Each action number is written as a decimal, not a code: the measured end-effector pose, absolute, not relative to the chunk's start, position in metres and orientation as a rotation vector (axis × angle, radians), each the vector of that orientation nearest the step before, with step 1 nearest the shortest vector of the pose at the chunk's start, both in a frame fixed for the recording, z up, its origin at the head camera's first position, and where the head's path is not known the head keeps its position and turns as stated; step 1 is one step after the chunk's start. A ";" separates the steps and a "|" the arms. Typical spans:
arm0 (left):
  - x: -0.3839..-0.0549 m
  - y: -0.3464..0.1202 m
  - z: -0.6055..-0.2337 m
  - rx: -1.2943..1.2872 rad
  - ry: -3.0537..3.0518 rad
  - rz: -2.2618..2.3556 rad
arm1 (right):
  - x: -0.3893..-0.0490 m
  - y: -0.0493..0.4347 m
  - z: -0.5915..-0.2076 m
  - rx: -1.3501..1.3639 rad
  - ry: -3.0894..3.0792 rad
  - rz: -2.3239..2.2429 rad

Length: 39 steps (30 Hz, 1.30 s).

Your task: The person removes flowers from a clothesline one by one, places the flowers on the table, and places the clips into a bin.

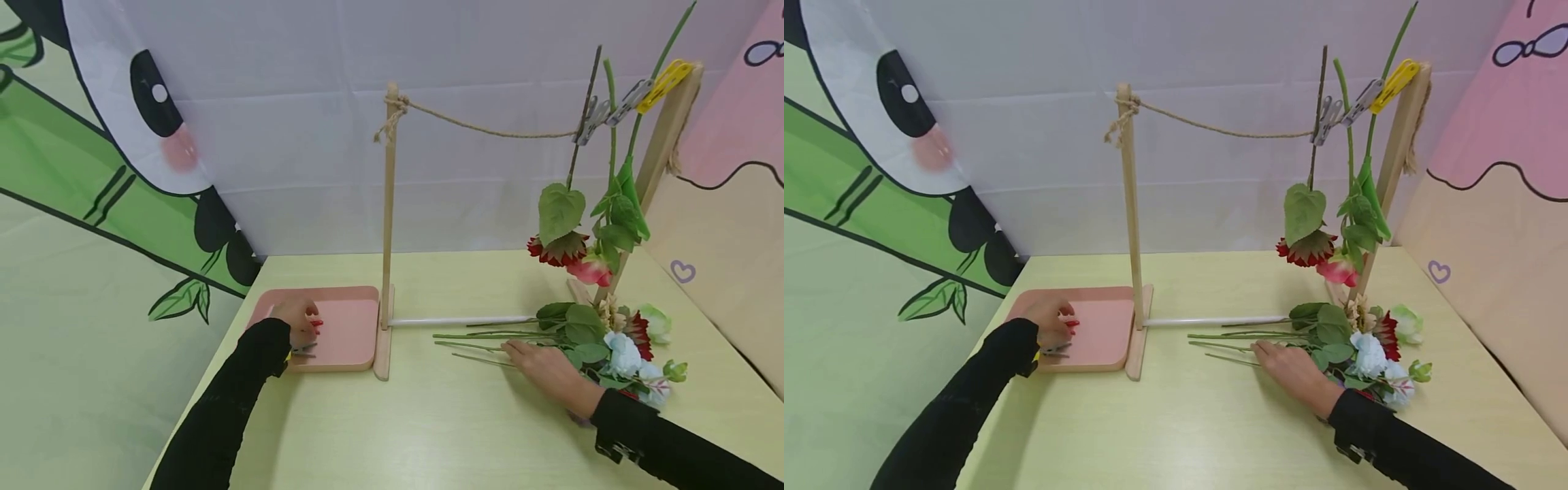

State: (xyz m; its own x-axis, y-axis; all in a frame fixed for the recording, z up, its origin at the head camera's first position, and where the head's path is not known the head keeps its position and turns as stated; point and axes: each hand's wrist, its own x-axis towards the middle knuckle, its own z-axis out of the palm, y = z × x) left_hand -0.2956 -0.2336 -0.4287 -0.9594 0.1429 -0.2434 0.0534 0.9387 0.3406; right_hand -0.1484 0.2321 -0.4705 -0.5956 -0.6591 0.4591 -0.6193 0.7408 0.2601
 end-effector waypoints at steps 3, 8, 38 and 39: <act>-0.303 -0.239 -0.411 0.266 2.859 0.523 | -0.147 0.235 -0.465 0.948 -2.368 -0.051; -0.303 -0.240 -0.348 0.506 3.024 0.585 | -0.145 0.242 -0.446 0.873 -2.303 0.026; -0.242 -0.020 -0.070 1.093 3.090 1.642 | -0.189 0.298 -0.260 0.031 -2.121 1.192; -0.246 -0.008 -0.072 1.105 3.076 1.590 | -0.192 0.298 -0.260 0.015 -2.129 1.250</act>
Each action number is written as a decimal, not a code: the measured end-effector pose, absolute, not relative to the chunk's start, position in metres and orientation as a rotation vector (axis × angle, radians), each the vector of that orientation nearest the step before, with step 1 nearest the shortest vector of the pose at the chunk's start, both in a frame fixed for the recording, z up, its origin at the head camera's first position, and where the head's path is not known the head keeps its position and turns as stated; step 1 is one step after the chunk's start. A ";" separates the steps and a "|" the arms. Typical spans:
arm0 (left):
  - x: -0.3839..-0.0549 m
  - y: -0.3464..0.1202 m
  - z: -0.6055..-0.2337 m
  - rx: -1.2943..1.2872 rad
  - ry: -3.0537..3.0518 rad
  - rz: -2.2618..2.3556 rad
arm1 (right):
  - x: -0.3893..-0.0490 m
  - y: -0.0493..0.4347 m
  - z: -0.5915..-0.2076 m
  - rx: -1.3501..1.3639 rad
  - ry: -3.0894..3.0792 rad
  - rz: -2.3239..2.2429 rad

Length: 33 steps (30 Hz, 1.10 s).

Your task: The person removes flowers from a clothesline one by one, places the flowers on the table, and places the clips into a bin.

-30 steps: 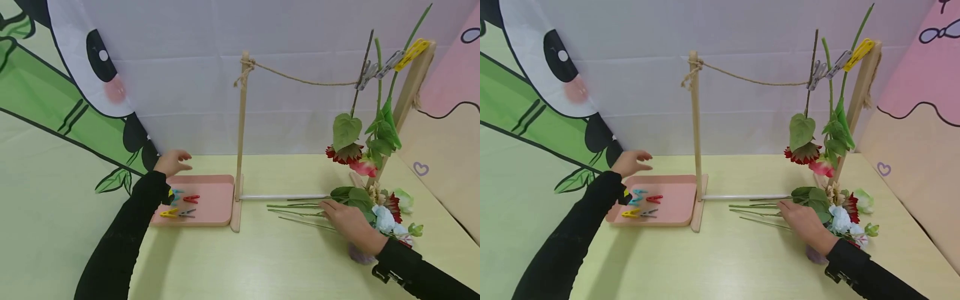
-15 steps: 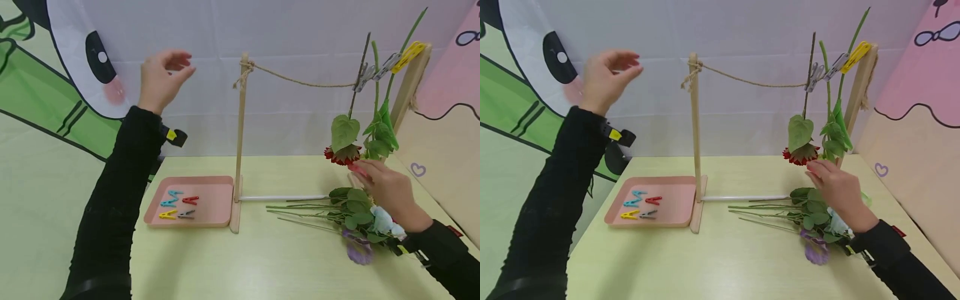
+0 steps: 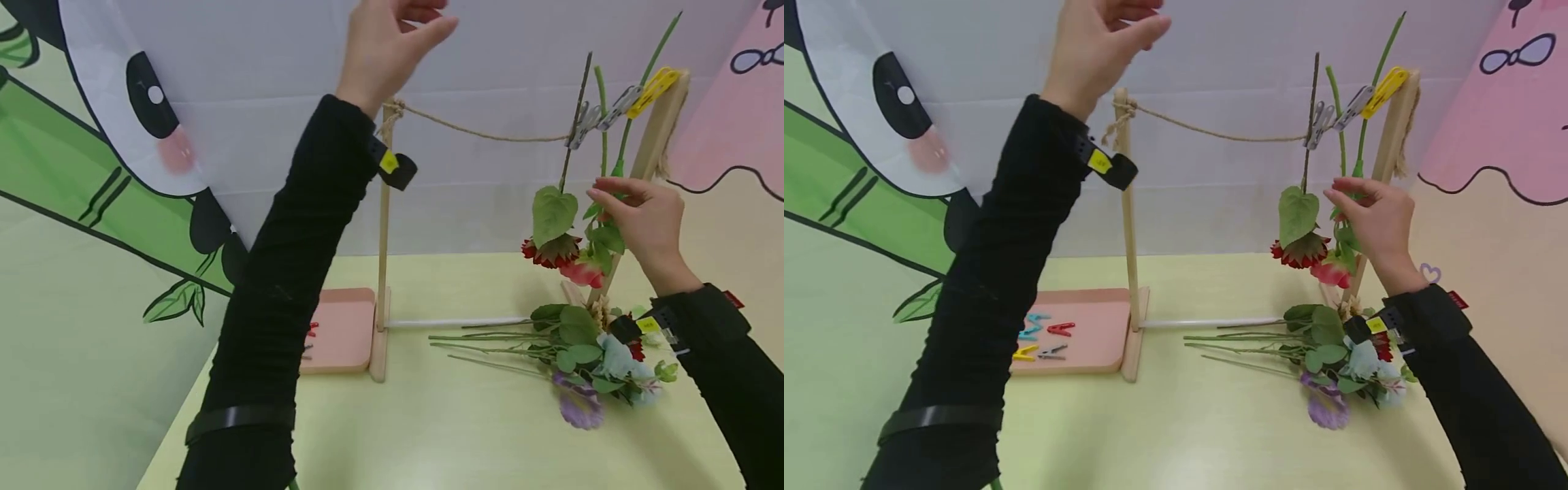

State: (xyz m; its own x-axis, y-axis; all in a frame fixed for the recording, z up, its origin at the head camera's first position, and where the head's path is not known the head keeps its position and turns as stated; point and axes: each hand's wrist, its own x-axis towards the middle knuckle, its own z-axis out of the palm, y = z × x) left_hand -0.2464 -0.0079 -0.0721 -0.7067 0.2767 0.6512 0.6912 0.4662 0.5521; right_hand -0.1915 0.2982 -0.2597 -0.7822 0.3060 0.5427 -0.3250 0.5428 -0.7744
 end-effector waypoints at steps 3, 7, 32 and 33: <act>-0.267 0.028 -0.083 -0.890 -2.331 -1.115 | -0.200 0.295 -0.260 0.013 -2.179 1.325; -0.309 0.085 -0.109 -0.994 -2.439 -1.167 | -0.208 0.291 -0.260 0.015 -2.279 1.294; -0.261 0.174 -0.144 -0.752 -2.709 -1.038 | -0.220 0.265 -0.249 0.012 -1.794 1.767; -0.260 0.173 -0.144 -0.739 -2.709 -1.045 | -0.220 0.265 -0.250 0.004 -1.802 1.752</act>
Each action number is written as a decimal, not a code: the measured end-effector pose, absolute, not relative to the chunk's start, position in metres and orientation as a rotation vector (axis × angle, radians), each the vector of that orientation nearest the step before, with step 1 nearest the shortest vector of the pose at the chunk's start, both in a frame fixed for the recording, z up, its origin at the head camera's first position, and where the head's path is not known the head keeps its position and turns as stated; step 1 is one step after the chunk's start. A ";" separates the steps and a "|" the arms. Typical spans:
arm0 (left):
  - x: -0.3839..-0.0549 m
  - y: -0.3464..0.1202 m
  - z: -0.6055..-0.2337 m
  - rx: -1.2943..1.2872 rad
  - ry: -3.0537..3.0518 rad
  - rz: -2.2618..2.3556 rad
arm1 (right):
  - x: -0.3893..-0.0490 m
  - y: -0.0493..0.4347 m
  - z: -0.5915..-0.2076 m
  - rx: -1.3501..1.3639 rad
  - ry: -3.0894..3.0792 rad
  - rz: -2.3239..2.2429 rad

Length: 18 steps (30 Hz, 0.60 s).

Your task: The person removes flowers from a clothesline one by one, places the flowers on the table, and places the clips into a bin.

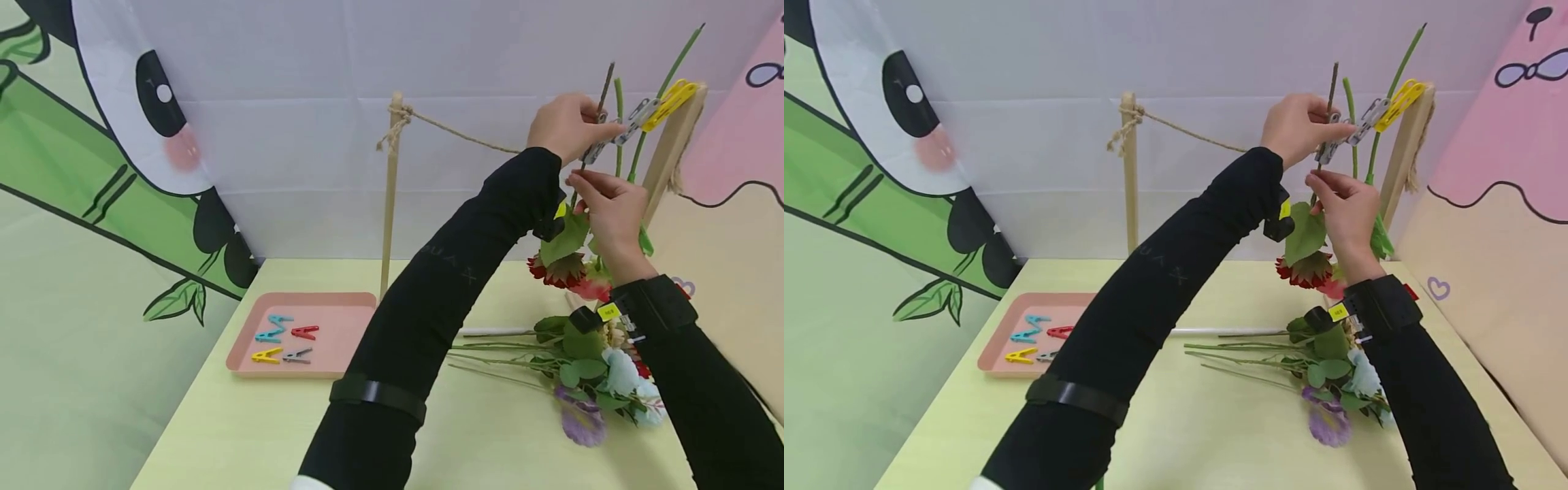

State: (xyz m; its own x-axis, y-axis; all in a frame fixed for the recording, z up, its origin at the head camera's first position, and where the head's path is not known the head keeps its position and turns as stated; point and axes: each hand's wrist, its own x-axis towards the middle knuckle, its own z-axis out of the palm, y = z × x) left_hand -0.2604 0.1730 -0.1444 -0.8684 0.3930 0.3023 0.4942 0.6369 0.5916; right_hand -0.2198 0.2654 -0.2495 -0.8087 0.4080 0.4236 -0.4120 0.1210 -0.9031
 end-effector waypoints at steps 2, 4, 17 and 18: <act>-0.260 0.171 -0.144 -0.718 -2.706 -1.053 | -0.220 0.265 -0.250 -0.014 -1.814 1.732; -0.259 0.169 -0.143 -0.707 -2.700 -1.062 | -0.220 0.266 -0.249 -0.035 -1.839 1.703; -0.254 0.160 -0.133 -0.615 -2.472 -1.411 | -0.217 0.261 -0.248 -0.068 -2.037 1.372; -0.254 0.159 -0.131 -0.611 -2.452 -1.429 | -0.217 0.260 -0.248 -0.071 -2.052 1.342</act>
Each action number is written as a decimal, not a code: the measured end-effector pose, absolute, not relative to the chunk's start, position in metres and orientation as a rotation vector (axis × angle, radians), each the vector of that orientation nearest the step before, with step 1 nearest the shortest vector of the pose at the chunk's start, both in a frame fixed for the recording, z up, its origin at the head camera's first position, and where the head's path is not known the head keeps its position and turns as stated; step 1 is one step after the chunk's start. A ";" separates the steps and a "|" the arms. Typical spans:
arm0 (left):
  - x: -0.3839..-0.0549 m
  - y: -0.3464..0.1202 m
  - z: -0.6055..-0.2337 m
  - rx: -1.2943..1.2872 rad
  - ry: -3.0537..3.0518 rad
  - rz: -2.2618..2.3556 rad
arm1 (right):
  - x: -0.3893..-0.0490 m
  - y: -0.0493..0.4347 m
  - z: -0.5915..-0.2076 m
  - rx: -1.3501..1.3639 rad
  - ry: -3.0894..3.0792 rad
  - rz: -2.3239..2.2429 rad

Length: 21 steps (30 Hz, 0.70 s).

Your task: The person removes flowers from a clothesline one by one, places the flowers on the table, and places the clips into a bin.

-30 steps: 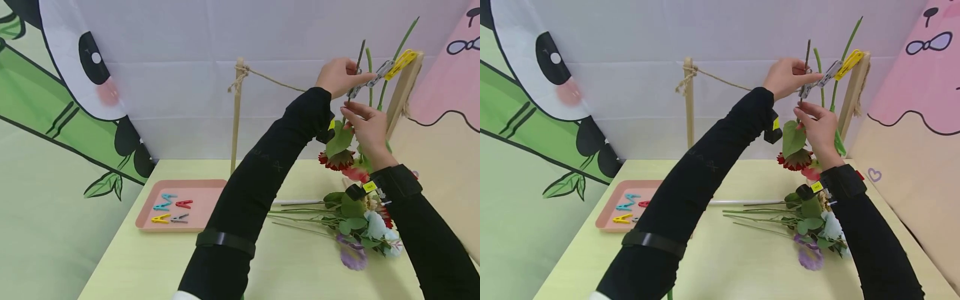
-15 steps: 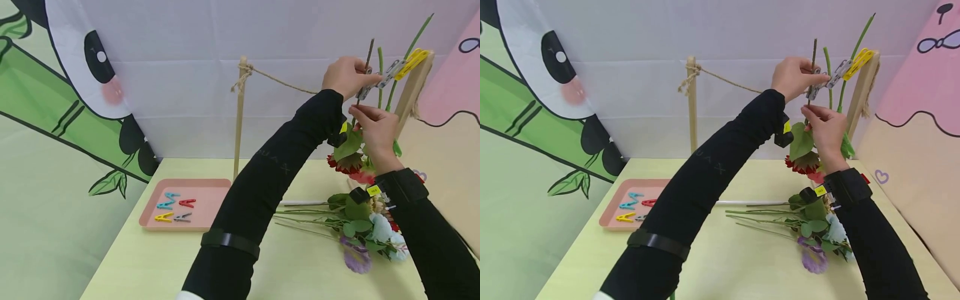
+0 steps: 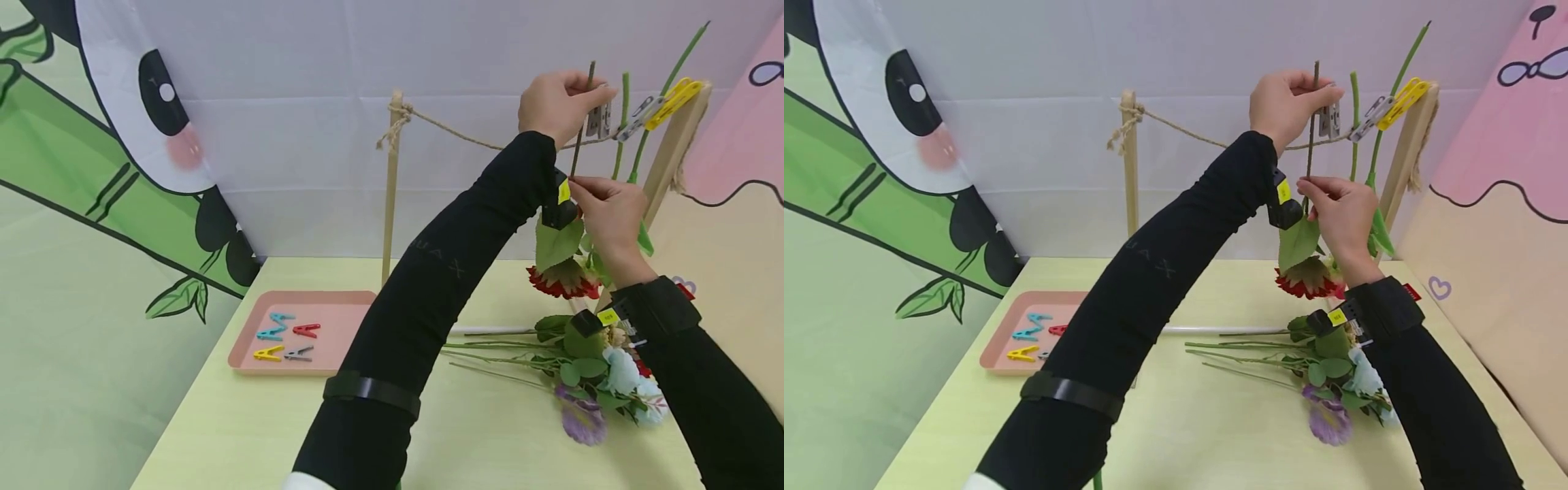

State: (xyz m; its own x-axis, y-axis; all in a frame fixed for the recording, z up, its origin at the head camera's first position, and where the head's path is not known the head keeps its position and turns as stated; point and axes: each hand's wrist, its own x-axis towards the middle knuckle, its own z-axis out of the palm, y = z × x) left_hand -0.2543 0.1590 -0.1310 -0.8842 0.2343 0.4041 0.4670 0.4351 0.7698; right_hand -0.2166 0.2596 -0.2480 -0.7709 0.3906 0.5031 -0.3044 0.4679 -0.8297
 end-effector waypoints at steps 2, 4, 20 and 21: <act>-0.254 0.156 -0.127 -0.612 -2.422 -1.440 | -0.215 0.257 -0.248 -0.072 -2.070 1.302; -0.254 0.153 -0.122 -0.609 -2.400 -1.453 | -0.214 0.256 -0.247 -0.062 -2.074 1.295; -0.220 0.040 -0.119 -1.075 -1.953 -1.671 | -0.174 0.244 -0.251 0.482 -2.138 0.836; -0.214 0.027 -0.124 -1.100 -1.944 -1.644 | -0.170 0.244 -0.253 0.548 -2.116 0.766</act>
State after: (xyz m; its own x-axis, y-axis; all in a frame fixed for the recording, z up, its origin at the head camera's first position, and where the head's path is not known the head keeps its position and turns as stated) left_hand -0.2145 0.0270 -0.1244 -0.6290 0.3242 0.7066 0.7506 0.0167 0.6605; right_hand -0.1696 0.2439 -0.2532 -0.5843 -0.1200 0.8026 -0.6061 0.7223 -0.3332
